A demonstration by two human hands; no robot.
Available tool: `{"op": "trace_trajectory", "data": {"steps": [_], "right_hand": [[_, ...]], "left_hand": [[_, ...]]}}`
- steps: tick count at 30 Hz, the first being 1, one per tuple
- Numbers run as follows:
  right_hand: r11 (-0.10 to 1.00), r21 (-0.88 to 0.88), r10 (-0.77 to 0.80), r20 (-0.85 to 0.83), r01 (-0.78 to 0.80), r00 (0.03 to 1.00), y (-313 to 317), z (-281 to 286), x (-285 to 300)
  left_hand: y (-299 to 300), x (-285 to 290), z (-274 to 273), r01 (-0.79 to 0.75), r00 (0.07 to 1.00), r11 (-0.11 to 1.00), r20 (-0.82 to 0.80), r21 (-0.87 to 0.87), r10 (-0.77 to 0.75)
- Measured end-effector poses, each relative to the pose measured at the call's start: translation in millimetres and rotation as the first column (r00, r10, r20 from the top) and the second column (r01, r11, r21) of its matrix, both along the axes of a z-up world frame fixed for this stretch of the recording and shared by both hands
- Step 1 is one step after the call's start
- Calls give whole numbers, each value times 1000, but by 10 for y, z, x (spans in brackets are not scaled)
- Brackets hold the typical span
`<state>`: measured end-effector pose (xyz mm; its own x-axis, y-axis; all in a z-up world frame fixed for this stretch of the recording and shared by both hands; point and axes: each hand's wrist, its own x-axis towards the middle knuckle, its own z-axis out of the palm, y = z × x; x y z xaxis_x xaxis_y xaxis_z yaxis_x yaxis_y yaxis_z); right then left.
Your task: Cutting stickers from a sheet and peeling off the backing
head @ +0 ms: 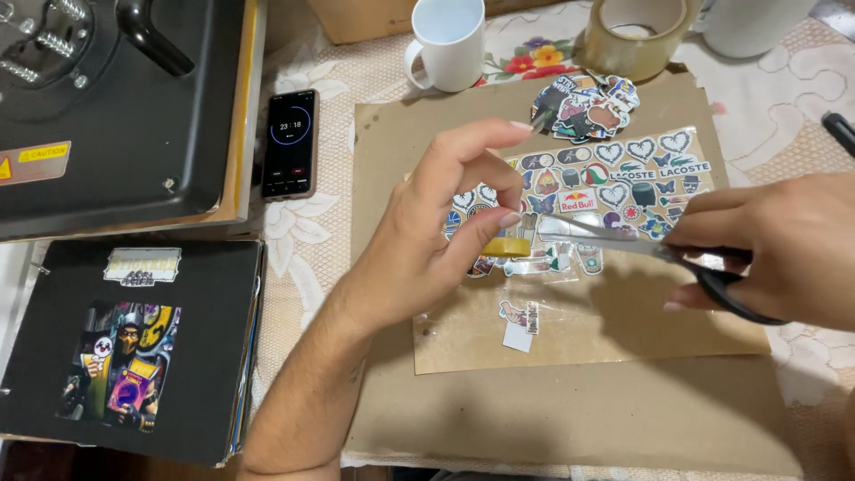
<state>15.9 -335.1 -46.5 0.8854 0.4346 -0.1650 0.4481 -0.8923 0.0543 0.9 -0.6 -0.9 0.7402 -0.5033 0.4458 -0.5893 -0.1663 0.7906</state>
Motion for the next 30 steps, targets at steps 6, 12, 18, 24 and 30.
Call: {"op": "trace_trajectory", "data": {"steps": [6,12,18,24,30], "right_hand": [[977,-213,-8,-122,-18,993,259,67,-105],[979,-194,28,-128,-53,991,294,-21,-54],[979,-192,45,-141,-72,989,320,-30,-54],[982,-167,59,-154,-85,986,312,-43,-21],[983,-162,60,-132,-81,989,286,-68,-26]], "left_hand": [[-12,5,-19,12,1000,1000,15,-3,-12],[-22,9,-49,31,1000,1000,-2,2,-31],[-40,15,-69,42,999,999,-13,-16,-43],[-28,14,-45,39,999,999,-23,-14,-40],[-20,9,-27,3,1000,1000,-11,5,-3]]}}
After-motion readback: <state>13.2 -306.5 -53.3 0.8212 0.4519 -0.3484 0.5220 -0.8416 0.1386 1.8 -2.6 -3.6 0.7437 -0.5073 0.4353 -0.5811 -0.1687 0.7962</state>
